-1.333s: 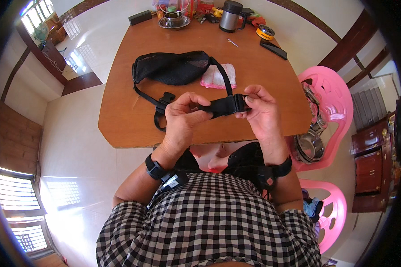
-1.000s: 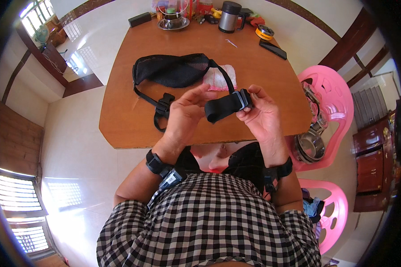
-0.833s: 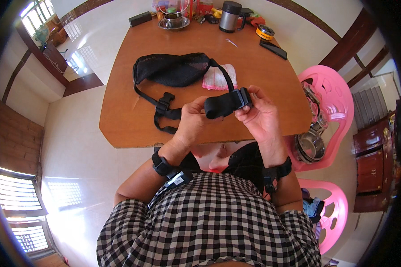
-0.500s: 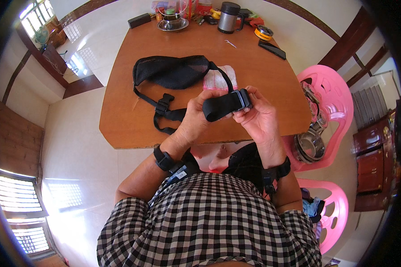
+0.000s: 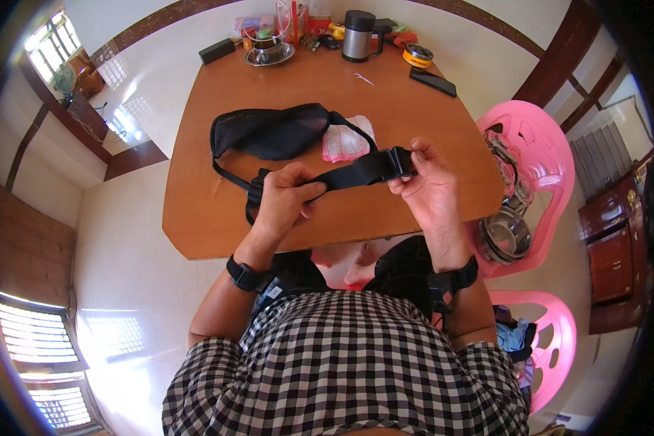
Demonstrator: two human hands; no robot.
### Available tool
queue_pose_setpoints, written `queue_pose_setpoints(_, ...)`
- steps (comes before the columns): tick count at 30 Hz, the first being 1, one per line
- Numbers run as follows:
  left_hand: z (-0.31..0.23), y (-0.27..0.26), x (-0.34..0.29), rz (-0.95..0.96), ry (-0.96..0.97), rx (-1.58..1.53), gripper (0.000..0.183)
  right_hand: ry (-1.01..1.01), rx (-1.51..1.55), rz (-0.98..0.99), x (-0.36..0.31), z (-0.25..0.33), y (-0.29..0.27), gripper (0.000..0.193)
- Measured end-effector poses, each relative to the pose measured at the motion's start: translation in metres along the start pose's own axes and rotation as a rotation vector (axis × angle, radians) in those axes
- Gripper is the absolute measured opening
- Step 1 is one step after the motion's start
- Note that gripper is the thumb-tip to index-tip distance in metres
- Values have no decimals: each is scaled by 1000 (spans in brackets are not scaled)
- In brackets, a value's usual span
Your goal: The person wipes the inside and outside of a metal bowl with a pink and white cloth, then picks up a black mesh bag and threads a strap through a buckle.
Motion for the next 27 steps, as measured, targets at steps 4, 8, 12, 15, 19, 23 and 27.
queue_pose_setpoints(4, -5, -8, -1, -120, 103, 196, 10, -100, -178, -19, -2, 9, 7, 13)
queue_pose_setpoints(8, -12, -12, -4, -166, 245, 345, 22, -108, -201, -11, -2, 9, 11, 12)
queue_pose_setpoints(12, -46, 11, -22, -163, 555, 505, 48, -74, -337, -22, -6, 3, 19, 11)
queue_pose_setpoints(15, -56, 26, -25, -101, 690, 474, 58, -45, -372, -20, -9, -4, 25, 12)
queue_pose_setpoints(19, -59, 42, -26, -53, 810, 419, 54, -42, -414, -14, -12, -15, 32, 13)
queue_pose_setpoints(23, -51, 44, -24, -39, 801, 305, 47, -29, -402, 1, -14, -18, 34, 13)
queue_pose_setpoints(27, -48, 41, -25, -17, 822, 274, 47, 11, -267, 29, -11, -20, 26, 12)
Point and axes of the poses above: each hand's wrist, its own x-axis towards the middle knuckle, its own y-axis out of the palm, z = x × y, the point moved 3 cm from there along x, towards the middle knuckle
